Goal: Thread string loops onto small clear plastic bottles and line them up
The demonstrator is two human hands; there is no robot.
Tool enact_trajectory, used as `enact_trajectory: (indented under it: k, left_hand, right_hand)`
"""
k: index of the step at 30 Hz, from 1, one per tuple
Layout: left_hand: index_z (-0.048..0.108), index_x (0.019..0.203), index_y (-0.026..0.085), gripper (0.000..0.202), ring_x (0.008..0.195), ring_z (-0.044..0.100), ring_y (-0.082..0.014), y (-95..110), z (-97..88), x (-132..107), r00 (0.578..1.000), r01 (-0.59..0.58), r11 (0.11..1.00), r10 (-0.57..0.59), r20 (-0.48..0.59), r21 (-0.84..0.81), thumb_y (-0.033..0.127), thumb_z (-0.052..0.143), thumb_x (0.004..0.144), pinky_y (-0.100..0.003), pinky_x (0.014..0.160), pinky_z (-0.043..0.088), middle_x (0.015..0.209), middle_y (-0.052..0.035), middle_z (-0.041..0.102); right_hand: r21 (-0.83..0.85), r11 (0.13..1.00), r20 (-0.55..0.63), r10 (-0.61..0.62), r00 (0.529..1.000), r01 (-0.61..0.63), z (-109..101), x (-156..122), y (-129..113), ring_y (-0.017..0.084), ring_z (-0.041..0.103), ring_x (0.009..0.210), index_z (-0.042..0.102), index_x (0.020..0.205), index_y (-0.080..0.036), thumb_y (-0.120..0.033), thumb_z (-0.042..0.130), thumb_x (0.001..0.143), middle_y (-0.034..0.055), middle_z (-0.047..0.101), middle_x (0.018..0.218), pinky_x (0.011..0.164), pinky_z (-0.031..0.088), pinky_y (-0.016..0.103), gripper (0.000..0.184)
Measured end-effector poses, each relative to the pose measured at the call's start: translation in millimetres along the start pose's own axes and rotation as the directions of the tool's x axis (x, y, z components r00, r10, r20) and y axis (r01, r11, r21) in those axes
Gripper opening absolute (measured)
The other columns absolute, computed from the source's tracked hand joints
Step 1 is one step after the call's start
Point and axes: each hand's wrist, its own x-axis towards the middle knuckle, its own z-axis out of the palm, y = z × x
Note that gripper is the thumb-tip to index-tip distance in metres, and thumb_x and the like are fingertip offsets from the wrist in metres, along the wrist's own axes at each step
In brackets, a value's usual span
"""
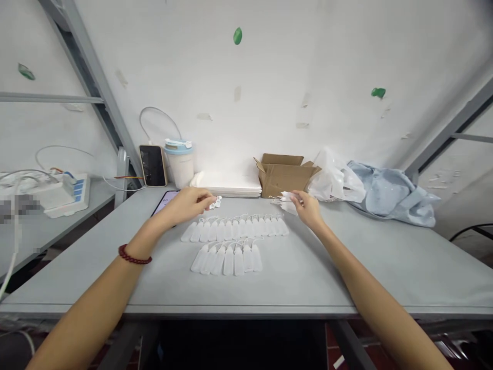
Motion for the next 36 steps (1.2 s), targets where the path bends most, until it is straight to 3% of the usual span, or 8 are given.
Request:
enact_trajectory:
  k: [3,7,9,11,14,19,30,36]
  left_hand:
    - [0.056,0.061,0.015,0.032,0.056,0.056,-0.0132,-9,-12.2,-1,0.981,0.073,0.993,-0.088,0.173,0.089,0.036,0.044,0.082,-0.022,0.052,0.037,0.063,-0.0024,0.064]
    - [0.053,0.057,0.016,0.021,0.052,0.055,-0.0136,-22,-19.3,-2,0.909,0.200,0.972,-0.232,0.346,0.124,0.028,0.049,0.073,-0.022,0.050,0.041,0.059,-0.0027,0.061]
    - [0.054,0.057,0.015,0.017,0.052,0.056,-0.0143,-27,-20.1,-2,0.865,0.255,0.957,-0.290,0.411,0.138,0.026,0.051,0.069,-0.022,0.048,0.043,0.059,-0.0039,0.061]
    - [0.055,0.057,0.015,0.017,0.050,0.055,-0.0140,-28,-19.8,-3,0.818,0.297,0.938,-0.346,0.459,0.178,0.027,0.053,0.069,-0.022,0.046,0.042,0.060,-0.0049,0.062]
    - [0.054,0.057,0.015,0.021,0.045,0.051,-0.0126,-25,-18.2,-4,0.770,0.311,0.920,-0.392,0.503,0.240,0.031,0.054,0.069,-0.022,0.042,0.037,0.056,-0.0047,0.060]
    - [0.050,0.047,0.014,0.026,0.039,0.045,-0.0106,-23,-13.2,-5,0.775,0.262,0.916,-0.387,0.499,0.303,0.029,0.056,0.068,-0.023,0.043,0.034,0.047,-0.0037,0.056]
    - [0.045,0.042,0.016,0.024,0.041,0.052,-0.0130,-31,-4.0,-2,0.750,0.303,0.913,-0.406,0.522,0.273,0.021,0.055,0.063,-0.024,0.048,0.044,0.047,-0.0044,0.059]
    - [0.046,0.044,0.016,0.023,0.038,0.048,-0.0116,-29,-4.2,-2,0.736,0.310,0.909,-0.415,0.535,0.279,0.022,0.056,0.063,-0.022,0.043,0.041,0.043,-0.0026,0.055]
  right_hand:
    - [-0.005,0.998,-0.045,-0.059,0.997,0.059,-8,7,-4,0.027,0.054,0.105,0.064,0.096,-0.018,-0.040,0.053,0.078,0.0128,0.062,0.106,0.088,0.041,0.045,0.030]
    - [0.147,0.955,-0.166,-0.231,0.959,0.256,-20,9,-56,0.022,0.047,0.116,0.060,0.108,-0.024,-0.033,0.052,0.083,0.0080,0.056,0.119,0.091,0.041,0.040,0.027]
    - [0.236,0.918,-0.074,-0.309,0.948,0.318,-16,7,-87,0.020,0.054,0.107,0.063,0.098,-0.023,-0.028,0.052,0.084,0.0060,0.061,0.109,0.089,0.042,0.036,0.018]
    - [0.318,0.906,0.157,-0.341,0.927,0.279,-1,4,-114,0.017,0.060,0.093,0.064,0.095,-0.019,-0.023,0.052,0.084,0.0057,0.066,0.097,0.082,0.045,0.032,0.017]
    - [0.341,0.906,0.449,-0.391,0.804,0.250,35,-1,-143,0.017,0.061,0.090,0.066,0.093,-0.016,-0.016,0.050,0.084,0.0070,0.068,0.097,0.076,0.045,0.028,0.018]
    - [0.202,0.908,0.617,-0.409,0.672,0.367,90,1,-171,0.018,0.060,0.083,0.069,0.088,-0.010,-0.009,0.050,0.082,0.0112,0.069,0.091,0.074,0.041,0.027,0.020]
    - [0.130,0.945,0.736,-0.294,0.609,0.299,134,15,-193,0.014,0.060,0.067,0.068,0.096,-0.012,-0.010,0.065,0.067,0.0044,0.069,0.076,0.061,0.042,0.022,0.030]
    - [0.125,0.957,0.722,-0.268,0.638,0.260,143,13,-190,0.015,0.061,0.069,0.068,0.094,-0.013,-0.008,0.062,0.065,0.0042,0.069,0.078,0.062,0.042,0.022,0.031]
